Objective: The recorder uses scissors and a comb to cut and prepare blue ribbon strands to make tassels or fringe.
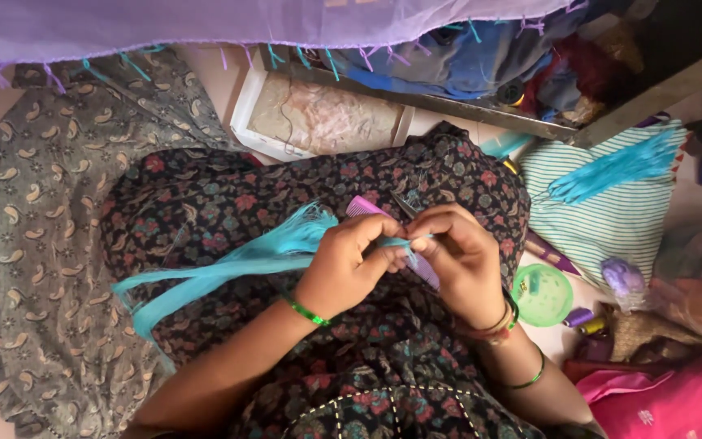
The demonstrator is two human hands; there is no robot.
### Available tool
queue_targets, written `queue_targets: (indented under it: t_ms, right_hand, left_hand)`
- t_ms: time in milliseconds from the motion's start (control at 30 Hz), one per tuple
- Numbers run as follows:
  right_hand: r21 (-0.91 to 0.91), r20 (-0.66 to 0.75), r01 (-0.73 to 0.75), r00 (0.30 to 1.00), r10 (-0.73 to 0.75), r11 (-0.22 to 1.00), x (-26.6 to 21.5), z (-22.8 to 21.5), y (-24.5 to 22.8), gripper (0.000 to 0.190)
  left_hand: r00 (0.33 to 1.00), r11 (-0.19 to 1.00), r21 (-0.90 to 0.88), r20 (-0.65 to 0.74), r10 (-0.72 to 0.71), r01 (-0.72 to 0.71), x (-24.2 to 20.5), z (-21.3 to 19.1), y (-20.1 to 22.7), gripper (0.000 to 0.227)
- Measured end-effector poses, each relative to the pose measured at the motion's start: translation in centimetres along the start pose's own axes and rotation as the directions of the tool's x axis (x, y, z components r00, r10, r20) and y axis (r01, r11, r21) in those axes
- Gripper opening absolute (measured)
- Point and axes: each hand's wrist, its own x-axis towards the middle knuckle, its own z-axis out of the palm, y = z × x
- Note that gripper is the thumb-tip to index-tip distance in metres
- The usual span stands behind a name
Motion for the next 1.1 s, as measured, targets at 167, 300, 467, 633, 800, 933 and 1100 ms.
queue_targets:
  t_ms: [167,300,467,633,800,933,1100]
  right_hand:
    - [0.832,0.148,-0.245,0.963,0.226,0.498,-0.5,0.7,2.3,0.011]
    - [0.802,0.088,-0.215,0.965,0.246,0.557,1.3,0.5,-1.3,0.023]
    - [-0.263,-0.009,0.207,0.976,-0.217,0.942,2.4,-0.3,-4.2,0.021]
    - [-0.447,-0.088,0.243,0.946,-0.312,0.861,2.4,-2.2,-3.4,0.016]
    - [-0.384,-0.257,0.201,0.914,-0.313,0.901,3.1,-4.9,-0.9,0.012]
    - [-0.106,-0.600,0.069,0.791,-0.119,0.992,3.3,-10.1,4.1,0.008]
    - [-0.006,-0.650,0.039,0.759,-0.033,0.999,3.1,-11.6,7.1,0.009]
  left_hand:
    - [0.995,0.995,0.022,-0.021,0.094,-0.094,-0.1,0.2,0.6,0.013]
    - [0.998,0.999,-0.027,-0.047,0.044,-0.046,0.1,-0.3,0.0,0.013]
    - [0.993,0.988,0.118,-0.049,0.109,-0.103,0.2,-0.5,0.3,0.013]
    - [0.982,0.966,0.186,-0.021,0.187,-0.180,-0.4,0.0,1.3,0.013]
    - [0.984,0.978,0.108,0.020,0.177,-0.179,-0.3,0.4,1.8,0.012]
    - [0.992,0.992,0.025,0.028,0.127,-0.128,-0.5,0.1,0.8,0.009]
    - [0.980,0.986,-0.150,0.196,-0.039,0.069,-1.1,-0.8,0.2,0.010]
